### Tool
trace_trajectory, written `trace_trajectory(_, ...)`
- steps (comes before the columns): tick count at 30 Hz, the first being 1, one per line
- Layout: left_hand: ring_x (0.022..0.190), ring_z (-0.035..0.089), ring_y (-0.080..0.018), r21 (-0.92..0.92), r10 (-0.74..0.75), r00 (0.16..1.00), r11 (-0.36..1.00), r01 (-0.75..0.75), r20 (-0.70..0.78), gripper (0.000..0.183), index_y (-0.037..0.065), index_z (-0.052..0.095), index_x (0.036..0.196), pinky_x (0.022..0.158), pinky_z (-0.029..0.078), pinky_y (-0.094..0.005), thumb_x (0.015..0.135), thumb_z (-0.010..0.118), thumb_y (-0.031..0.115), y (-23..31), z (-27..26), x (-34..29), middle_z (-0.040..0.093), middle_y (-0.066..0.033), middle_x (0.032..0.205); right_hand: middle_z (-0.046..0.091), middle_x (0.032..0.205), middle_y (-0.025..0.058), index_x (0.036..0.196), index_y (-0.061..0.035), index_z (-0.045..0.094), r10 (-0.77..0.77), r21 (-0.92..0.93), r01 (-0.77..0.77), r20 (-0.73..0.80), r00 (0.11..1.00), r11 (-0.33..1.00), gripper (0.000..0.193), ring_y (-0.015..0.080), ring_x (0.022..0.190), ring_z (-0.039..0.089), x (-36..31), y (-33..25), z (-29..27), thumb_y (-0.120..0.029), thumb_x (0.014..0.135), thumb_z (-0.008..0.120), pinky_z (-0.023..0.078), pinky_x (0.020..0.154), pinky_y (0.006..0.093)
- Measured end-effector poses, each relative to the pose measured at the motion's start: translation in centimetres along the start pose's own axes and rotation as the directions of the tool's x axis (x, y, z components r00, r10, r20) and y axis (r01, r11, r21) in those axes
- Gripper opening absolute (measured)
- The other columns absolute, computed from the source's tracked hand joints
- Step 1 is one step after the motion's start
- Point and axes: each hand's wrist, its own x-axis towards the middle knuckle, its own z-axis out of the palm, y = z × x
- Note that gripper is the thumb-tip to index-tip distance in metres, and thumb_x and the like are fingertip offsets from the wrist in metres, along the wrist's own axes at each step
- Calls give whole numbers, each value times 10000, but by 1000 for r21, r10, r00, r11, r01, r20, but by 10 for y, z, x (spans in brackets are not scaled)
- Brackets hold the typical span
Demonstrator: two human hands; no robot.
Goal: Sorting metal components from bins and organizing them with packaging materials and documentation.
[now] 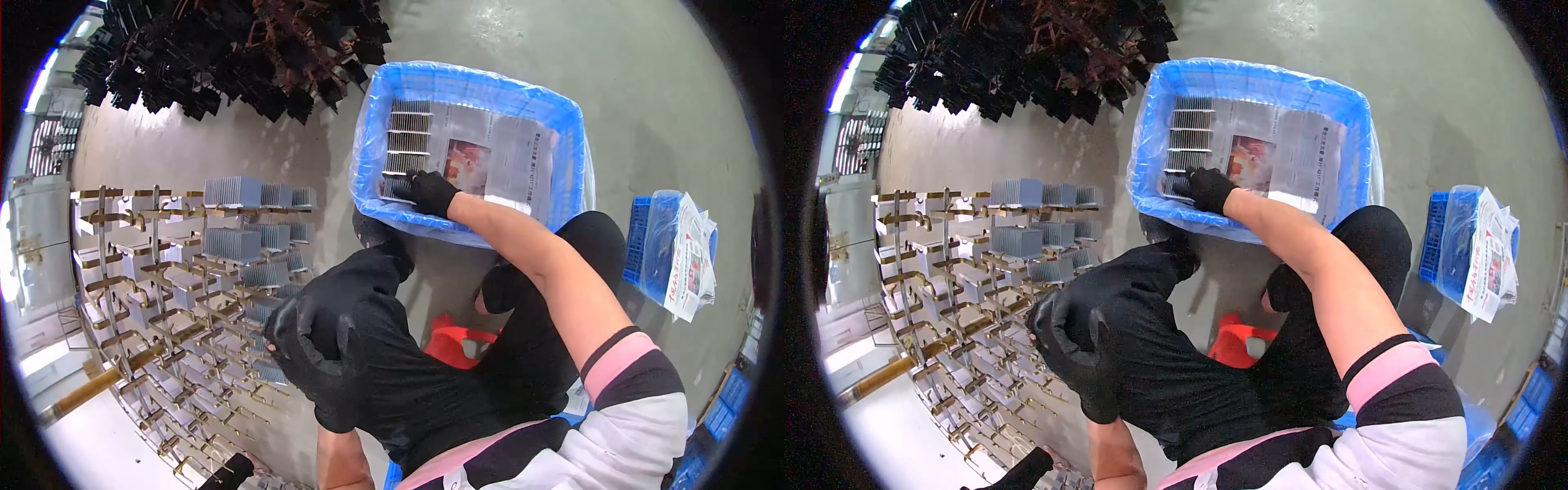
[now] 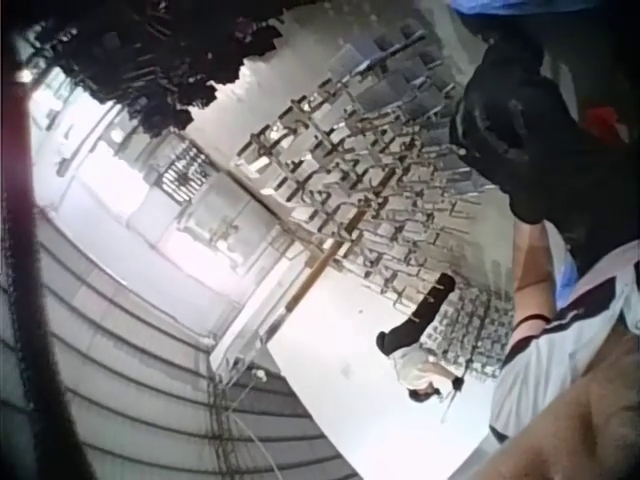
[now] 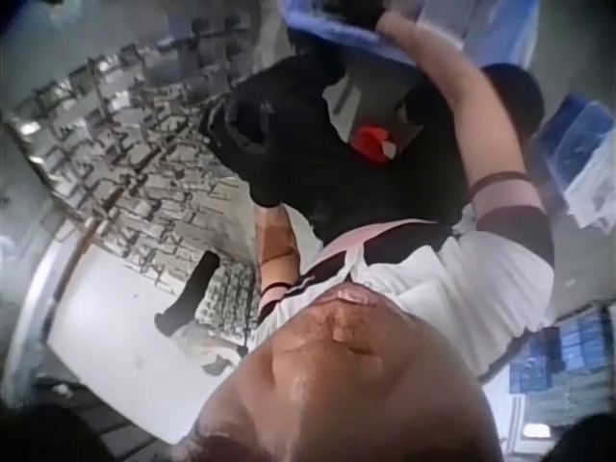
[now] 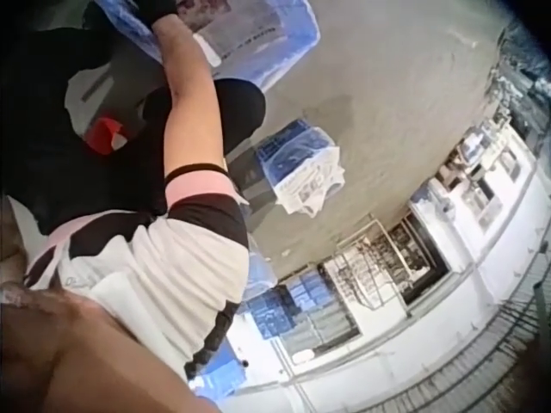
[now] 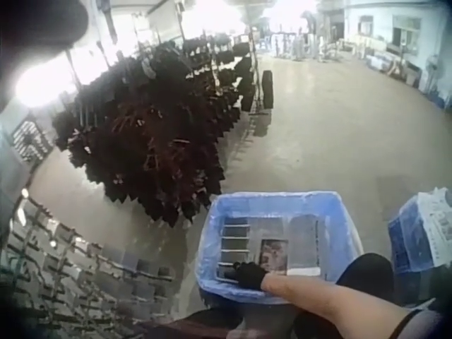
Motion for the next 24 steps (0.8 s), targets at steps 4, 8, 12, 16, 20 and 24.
trace_trajectory(4,1120,536,-362,12,32,999,999,-31,-4,376,30,596,1147,1000,404,-466,862,685,258,1,2,0,580,-168,1167,559,1071,259,1453,-278,415,-11,55,11,-9,1000,998,696,400,899,619,-4,7,-12,-157,795,611,527,720,505)
trace_trajectory(8,1120,538,-362,-11,-41,999,999,41,13,376,26,600,1130,994,411,-459,861,685,274,0,-1,-4,580,-169,1165,561,1064,259,1452,-288,417,-66,41,66,-13,998,997,688,407,915,608,-7,4,-23,-131,805,591,522,749,495)
trace_trajectory(12,1117,541,-359,-49,-58,998,997,58,13,380,26,599,1127,987,417,-452,859,688,281,0,-3,-3,579,-170,1159,561,1057,255,1433,-281,444,-112,9,114,-82,990,993,638,408,917,604,-3,-2,-21,-126,826,566,516,749,496)
trace_trajectory(16,1115,542,-358,-33,-19,1000,999,18,-6,374,29,601,1127,987,417,-449,862,685,280,1,1,-1,578,-170,1150,564,1036,239,1408,-274,473,-144,-67,135,-151,978,989,569,395,923,603,-6,8,-3,-152,856,544,509,721,493)
trace_trajectory(20,1117,541,-355,-39,-45,999,998,45,-3,374,34,603,1127,986,417,-445,865,682,288,1,1,-2,579,-167,1144,574,1012,210,1362,-263,515,-107,-125,98,-73,992,987,482,372,921,609,-2,7,5,-199,885,531,503,688,478)
trace_trajectory(24,1114,543,-353,-37,-28,1000,999,28,-1,373,35,604,1123,984,417,-444,867,677,296,3,1,0,577,-164,1151,588,994,176,1307,-253,560,-155,-182,122,-182,971,976,411,349,904,619,4,4,6,-222,899,529,501,671,459)
